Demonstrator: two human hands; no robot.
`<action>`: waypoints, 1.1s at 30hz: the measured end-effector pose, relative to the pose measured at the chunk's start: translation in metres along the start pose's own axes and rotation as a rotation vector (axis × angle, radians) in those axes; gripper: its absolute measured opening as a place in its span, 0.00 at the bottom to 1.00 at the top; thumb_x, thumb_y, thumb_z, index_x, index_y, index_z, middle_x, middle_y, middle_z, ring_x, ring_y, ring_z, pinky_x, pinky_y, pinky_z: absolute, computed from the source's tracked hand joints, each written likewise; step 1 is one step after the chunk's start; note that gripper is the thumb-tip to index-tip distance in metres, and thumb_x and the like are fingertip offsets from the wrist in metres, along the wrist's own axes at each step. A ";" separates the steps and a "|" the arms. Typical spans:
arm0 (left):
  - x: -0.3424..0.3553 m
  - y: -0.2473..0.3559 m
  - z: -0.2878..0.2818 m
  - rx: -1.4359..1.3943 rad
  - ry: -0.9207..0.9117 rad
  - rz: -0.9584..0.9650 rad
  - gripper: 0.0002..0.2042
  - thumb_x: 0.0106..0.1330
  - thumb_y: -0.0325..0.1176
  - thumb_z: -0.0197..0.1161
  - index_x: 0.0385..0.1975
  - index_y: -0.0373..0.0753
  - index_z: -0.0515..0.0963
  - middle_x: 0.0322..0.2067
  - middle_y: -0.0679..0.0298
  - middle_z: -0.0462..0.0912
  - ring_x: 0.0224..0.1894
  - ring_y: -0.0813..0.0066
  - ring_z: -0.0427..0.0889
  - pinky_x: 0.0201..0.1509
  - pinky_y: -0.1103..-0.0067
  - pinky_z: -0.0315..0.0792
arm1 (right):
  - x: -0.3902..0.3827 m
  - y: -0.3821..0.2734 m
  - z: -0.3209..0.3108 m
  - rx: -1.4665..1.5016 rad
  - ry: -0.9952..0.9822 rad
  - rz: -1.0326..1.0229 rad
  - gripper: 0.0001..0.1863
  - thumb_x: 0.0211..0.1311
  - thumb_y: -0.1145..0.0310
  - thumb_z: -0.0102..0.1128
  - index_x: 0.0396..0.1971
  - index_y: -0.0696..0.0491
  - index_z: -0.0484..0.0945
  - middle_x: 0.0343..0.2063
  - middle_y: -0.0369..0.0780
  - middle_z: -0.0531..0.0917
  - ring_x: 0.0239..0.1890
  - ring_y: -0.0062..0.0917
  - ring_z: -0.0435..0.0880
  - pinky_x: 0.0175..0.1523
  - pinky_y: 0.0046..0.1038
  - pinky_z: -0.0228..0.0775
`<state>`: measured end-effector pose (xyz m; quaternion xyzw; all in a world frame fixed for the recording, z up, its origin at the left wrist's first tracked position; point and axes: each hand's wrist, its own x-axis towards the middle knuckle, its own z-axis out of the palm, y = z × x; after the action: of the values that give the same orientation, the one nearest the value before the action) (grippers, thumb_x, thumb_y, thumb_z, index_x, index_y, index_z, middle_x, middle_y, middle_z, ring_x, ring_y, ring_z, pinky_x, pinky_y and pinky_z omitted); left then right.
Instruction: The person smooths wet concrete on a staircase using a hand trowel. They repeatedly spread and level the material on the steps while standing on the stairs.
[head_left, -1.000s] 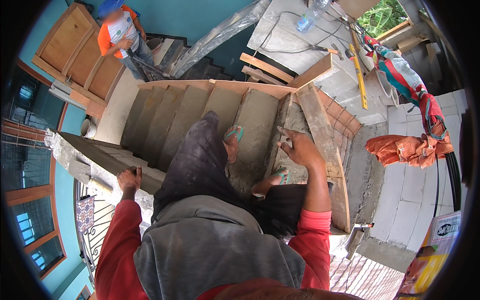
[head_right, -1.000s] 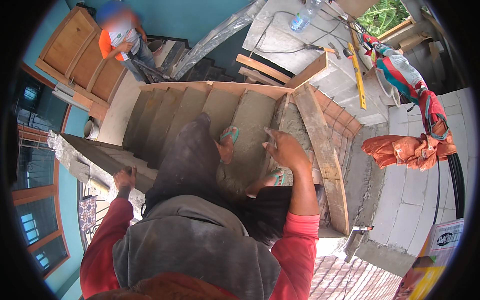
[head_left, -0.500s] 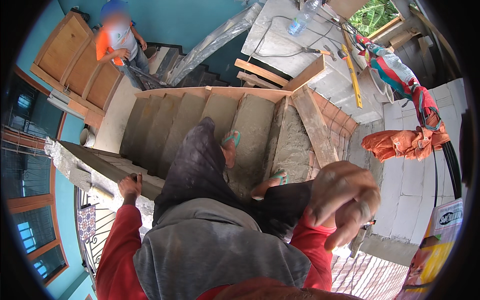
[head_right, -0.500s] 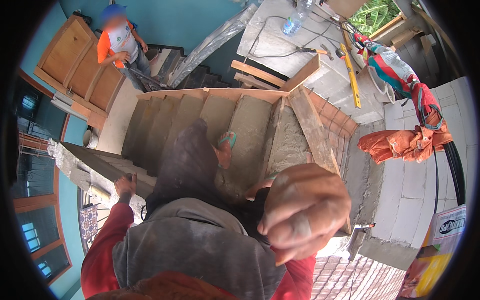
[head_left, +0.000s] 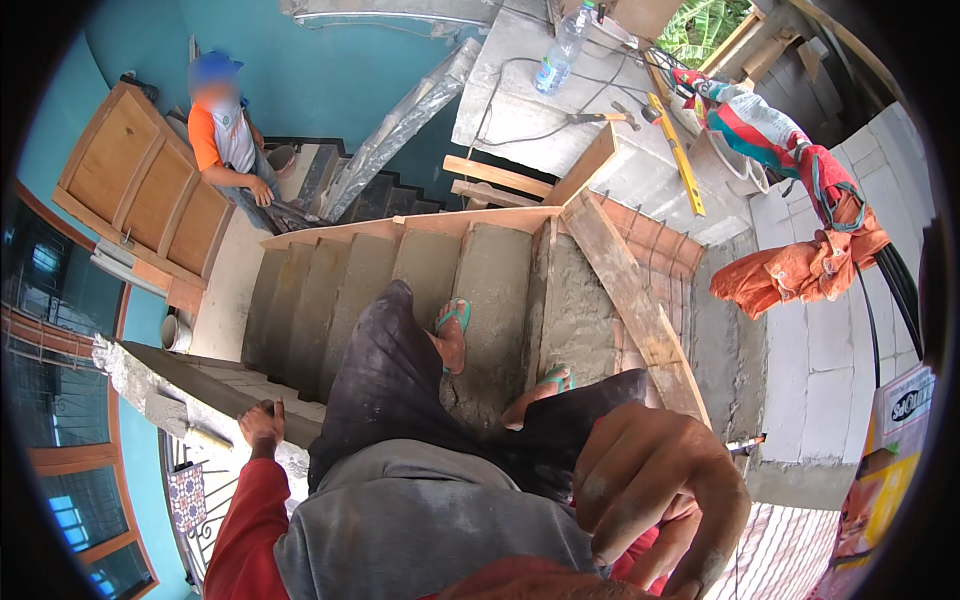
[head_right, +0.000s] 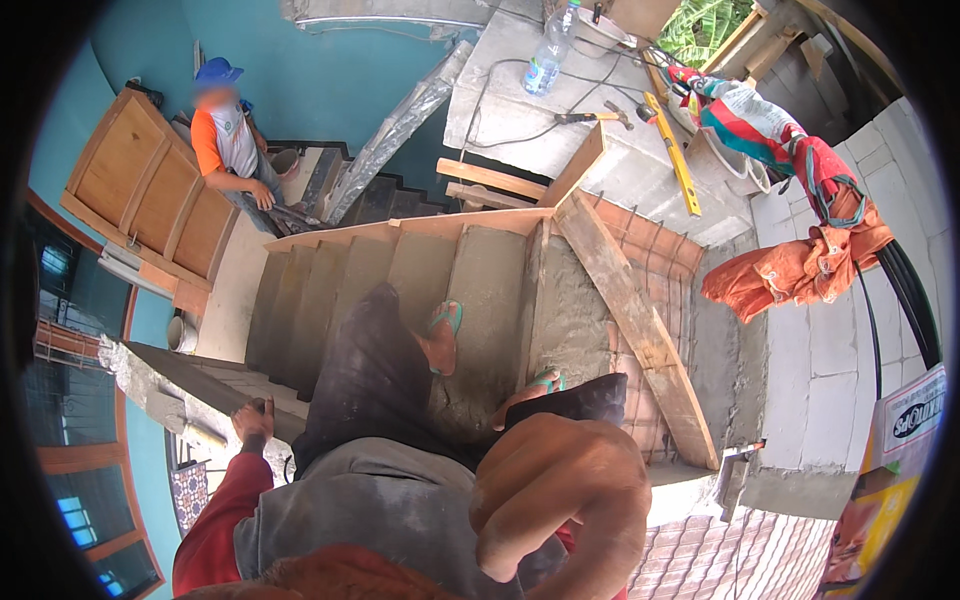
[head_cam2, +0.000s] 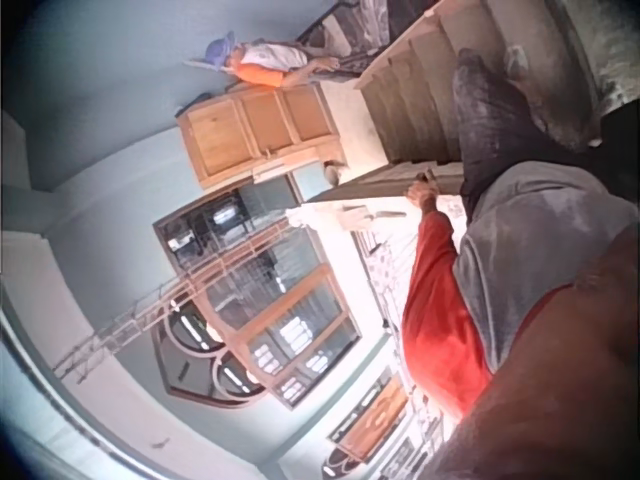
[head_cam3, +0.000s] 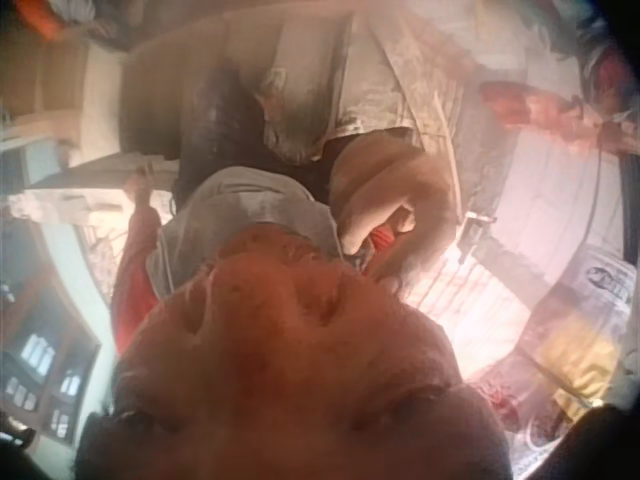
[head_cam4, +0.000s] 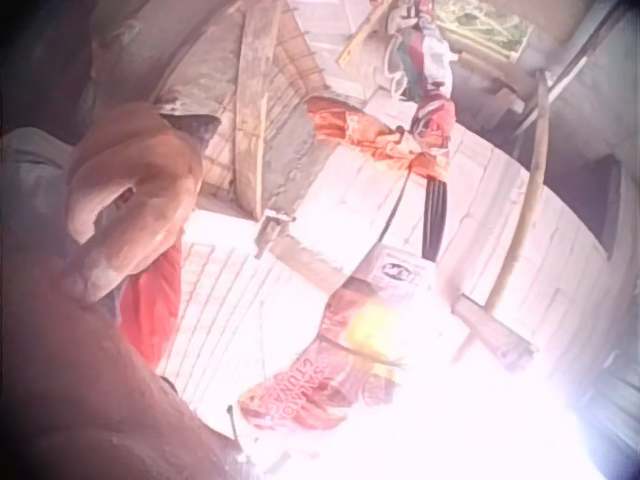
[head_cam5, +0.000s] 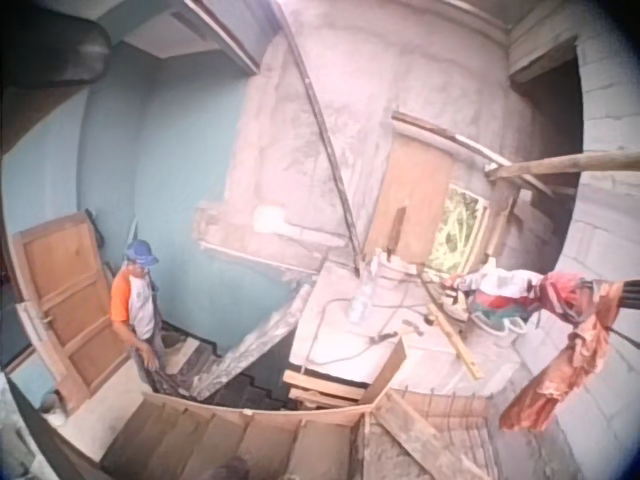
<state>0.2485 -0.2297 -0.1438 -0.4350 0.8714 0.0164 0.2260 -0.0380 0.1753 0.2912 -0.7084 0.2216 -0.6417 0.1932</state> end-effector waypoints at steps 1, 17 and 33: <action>0.000 -0.001 0.001 0.007 0.003 0.000 0.27 0.78 0.62 0.44 0.48 0.51 0.88 0.48 0.55 0.90 0.57 0.55 0.85 0.72 0.61 0.65 | -0.005 -0.003 0.003 0.012 0.033 0.044 0.17 0.67 0.69 0.73 0.53 0.42 0.82 0.27 0.45 0.85 0.19 0.26 0.83 0.20 0.21 0.69; -0.002 0.008 -0.014 0.019 -0.026 -0.004 0.27 0.78 0.62 0.46 0.49 0.51 0.88 0.46 0.55 0.91 0.54 0.55 0.87 0.71 0.62 0.66 | -0.016 -0.007 0.016 0.133 0.167 0.118 0.23 0.68 0.72 0.72 0.58 0.33 0.78 0.22 0.46 0.84 0.18 0.31 0.84 0.18 0.26 0.71; -0.004 0.006 -0.012 0.029 -0.002 0.011 0.27 0.78 0.61 0.45 0.49 0.51 0.88 0.45 0.56 0.91 0.53 0.57 0.87 0.69 0.63 0.66 | -0.020 -0.003 0.017 0.132 0.150 0.084 0.24 0.68 0.73 0.71 0.59 0.34 0.76 0.22 0.46 0.84 0.17 0.30 0.84 0.18 0.26 0.72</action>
<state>0.2410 -0.2254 -0.1323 -0.4269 0.8738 0.0054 0.2328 -0.0226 0.1884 0.2746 -0.6341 0.2224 -0.6975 0.2491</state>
